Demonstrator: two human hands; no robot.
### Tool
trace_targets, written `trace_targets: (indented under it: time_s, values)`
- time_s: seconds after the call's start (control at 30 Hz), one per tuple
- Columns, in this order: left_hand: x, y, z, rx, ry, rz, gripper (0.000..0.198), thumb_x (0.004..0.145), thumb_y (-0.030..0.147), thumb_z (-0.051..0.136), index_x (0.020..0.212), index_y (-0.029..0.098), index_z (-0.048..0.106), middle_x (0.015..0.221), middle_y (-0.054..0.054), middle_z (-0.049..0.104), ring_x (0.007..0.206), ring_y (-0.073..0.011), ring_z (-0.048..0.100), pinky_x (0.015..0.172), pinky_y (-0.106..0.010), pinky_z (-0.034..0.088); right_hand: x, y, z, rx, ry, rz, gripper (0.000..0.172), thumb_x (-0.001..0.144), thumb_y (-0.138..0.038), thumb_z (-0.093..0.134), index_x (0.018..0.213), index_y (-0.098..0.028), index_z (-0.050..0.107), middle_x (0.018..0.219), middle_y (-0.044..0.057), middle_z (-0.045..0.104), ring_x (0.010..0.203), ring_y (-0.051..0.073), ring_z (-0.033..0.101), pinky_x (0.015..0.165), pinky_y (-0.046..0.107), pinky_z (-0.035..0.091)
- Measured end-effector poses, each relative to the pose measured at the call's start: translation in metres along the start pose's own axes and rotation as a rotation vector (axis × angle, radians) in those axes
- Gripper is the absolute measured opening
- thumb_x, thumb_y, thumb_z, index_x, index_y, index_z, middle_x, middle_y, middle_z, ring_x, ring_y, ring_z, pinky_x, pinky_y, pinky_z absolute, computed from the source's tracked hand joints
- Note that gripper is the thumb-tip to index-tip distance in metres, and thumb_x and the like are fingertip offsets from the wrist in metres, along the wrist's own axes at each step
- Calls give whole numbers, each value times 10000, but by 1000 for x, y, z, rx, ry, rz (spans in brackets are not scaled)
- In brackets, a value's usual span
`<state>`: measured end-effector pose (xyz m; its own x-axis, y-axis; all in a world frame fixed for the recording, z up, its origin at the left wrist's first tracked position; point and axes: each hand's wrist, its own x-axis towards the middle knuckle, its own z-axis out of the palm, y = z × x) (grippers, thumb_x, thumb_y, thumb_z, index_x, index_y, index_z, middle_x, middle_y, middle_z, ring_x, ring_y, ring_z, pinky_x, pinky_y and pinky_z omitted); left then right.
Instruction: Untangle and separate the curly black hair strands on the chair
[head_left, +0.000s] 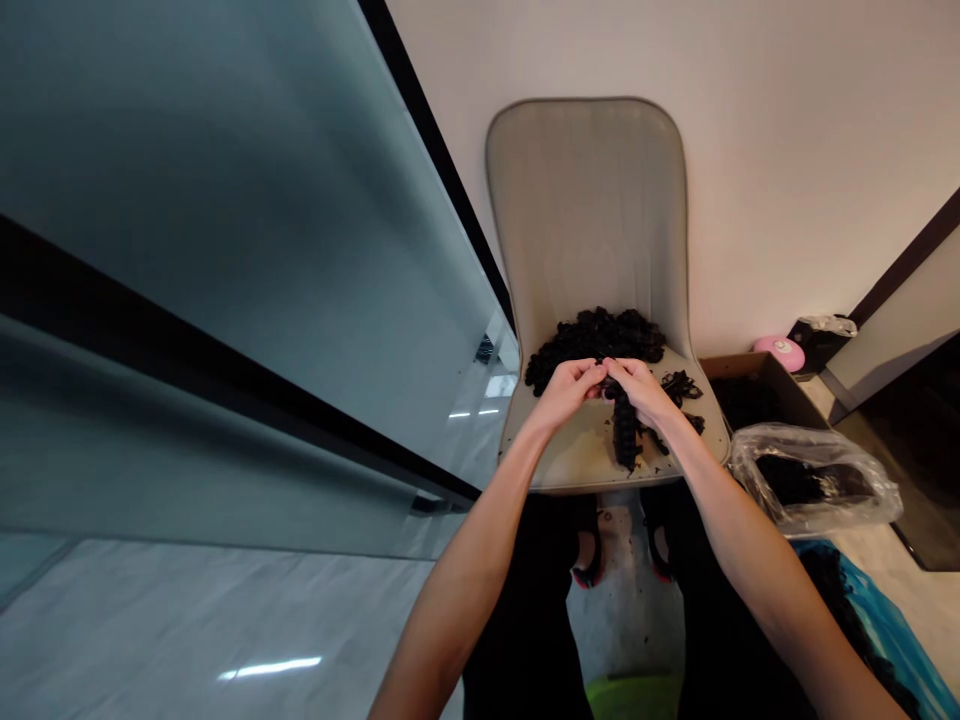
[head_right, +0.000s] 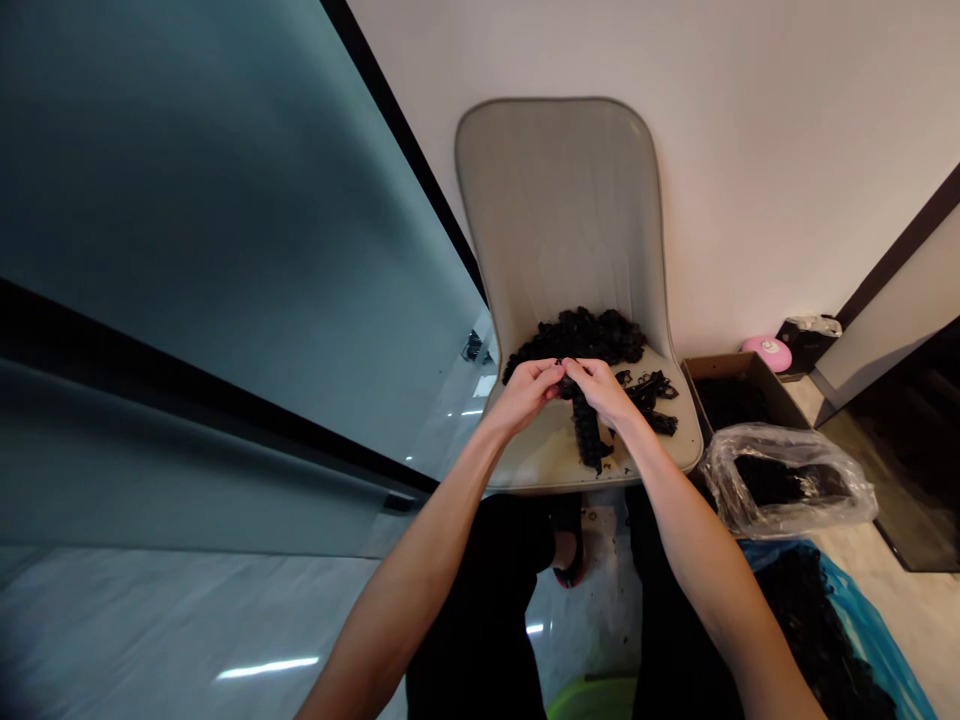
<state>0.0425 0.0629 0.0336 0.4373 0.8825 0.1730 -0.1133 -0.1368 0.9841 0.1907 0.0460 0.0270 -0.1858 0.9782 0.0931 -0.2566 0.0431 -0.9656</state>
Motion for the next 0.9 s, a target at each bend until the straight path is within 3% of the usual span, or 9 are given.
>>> trace_targets:
  time_s: [0.17, 0.3, 0.53, 0.73, 0.9]
  values:
    - [-1, -1, 6, -231, 48, -42, 425, 734, 490, 805, 645, 165, 545, 560, 65, 401, 530, -69, 353, 549, -208, 366, -2, -4, 5, 90, 29, -4, 530, 672, -653, 809, 698, -178, 577, 573, -45, 533, 508, 84, 470, 465, 215, 373]
    - [-2, 3, 14, -381, 128, -17, 430, 761, 517, 783, 658, 171, 549, 547, 69, 377, 522, -73, 362, 568, -211, 417, -5, -11, 9, 196, 22, -51, 564, 703, -664, 785, 648, -199, 470, 533, -67, 467, 453, 63, 438, 460, 213, 343]
    - [-1, 6, 20, -252, 178, 15, 326, 779, 451, 786, 799, 138, 699, 692, 4, 579, 572, -59, 441, 554, -189, 370, 0, -5, -3, -35, 130, -10, 622, 770, -813, 604, 677, -208, 495, 569, -33, 516, 474, 99, 457, 455, 250, 374]
    - [2, -9, 16, -47, 252, 53, 380, 813, 478, 762, 667, 158, 618, 600, 27, 526, 550, -72, 449, 525, -207, 331, -4, -6, -14, -389, -45, -86, 633, 847, -786, 531, 735, -169, 619, 649, 2, 606, 578, 124, 528, 552, 254, 403]
    - [3, -9, 20, -72, 262, 44, 440, 825, 509, 754, 619, 173, 558, 545, 45, 478, 491, -70, 442, 491, -214, 341, -8, -15, -17, -476, -187, -119, 599, 861, -717, 573, 664, -154, 626, 644, 5, 601, 568, 107, 501, 582, 250, 383]
